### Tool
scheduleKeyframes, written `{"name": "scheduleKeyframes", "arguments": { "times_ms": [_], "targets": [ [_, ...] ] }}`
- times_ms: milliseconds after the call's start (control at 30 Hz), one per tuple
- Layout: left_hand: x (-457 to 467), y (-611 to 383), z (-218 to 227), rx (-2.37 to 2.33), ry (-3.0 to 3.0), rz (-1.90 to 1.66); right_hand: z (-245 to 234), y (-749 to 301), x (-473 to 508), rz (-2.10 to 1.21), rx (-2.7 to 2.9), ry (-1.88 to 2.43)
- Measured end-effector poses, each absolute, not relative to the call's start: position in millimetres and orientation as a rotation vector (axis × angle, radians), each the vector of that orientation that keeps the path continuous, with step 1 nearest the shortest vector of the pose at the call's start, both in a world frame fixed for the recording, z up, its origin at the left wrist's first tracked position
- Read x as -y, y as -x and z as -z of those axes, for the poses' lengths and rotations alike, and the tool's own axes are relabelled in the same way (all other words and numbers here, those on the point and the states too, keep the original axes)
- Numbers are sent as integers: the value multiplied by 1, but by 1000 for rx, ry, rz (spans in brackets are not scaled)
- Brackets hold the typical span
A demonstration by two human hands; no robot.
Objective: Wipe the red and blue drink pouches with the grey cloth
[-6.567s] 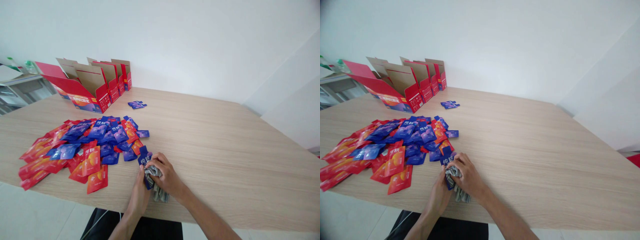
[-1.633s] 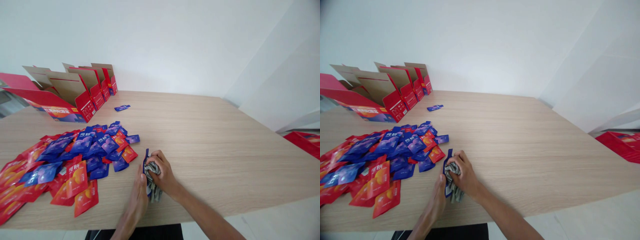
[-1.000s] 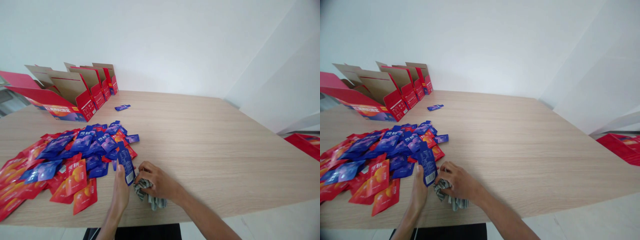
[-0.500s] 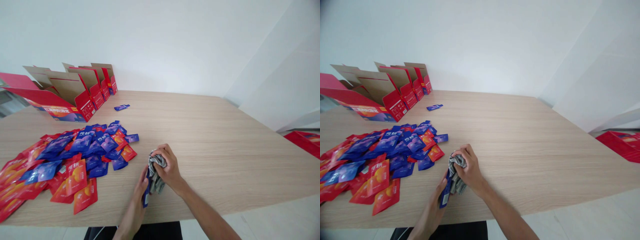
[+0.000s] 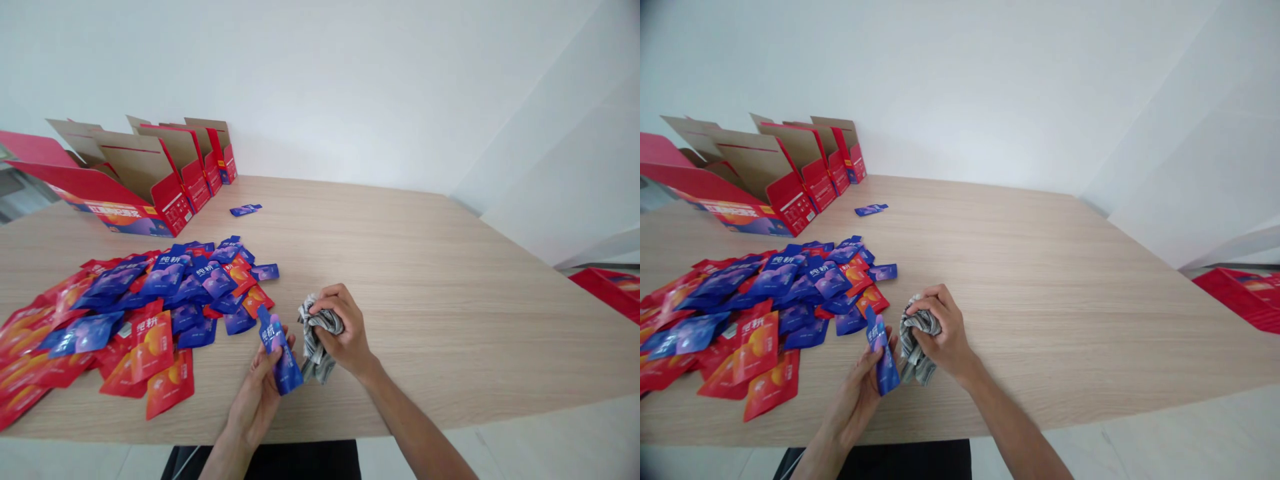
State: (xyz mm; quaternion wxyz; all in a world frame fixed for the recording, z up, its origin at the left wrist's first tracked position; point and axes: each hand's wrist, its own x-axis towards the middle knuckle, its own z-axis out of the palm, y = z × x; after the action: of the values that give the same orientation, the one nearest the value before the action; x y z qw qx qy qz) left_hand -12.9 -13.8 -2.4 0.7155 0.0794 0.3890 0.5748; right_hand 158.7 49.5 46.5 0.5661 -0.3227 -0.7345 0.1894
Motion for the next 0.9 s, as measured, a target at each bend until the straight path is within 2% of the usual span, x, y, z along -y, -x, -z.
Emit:
{"name": "scheduleKeyframes", "arguments": {
  "times_ms": [333, 533, 700, 900],
  "targets": [
    [2, -2, 8, -976, -323, -1554, -32, -148, -46, -339, 2113, 722],
    [-1, -10, 10, -982, -295, -1550, -19, -136, -48, -459, 2107, 746],
    [-13, -1, -2, -925, -189, -1687, -15, -133, -45, -603, 2307, 721],
    [-18, 8, -10, -933, -146, -1697, -15, -131, -42, -609, 2323, 713]
  ]
}}
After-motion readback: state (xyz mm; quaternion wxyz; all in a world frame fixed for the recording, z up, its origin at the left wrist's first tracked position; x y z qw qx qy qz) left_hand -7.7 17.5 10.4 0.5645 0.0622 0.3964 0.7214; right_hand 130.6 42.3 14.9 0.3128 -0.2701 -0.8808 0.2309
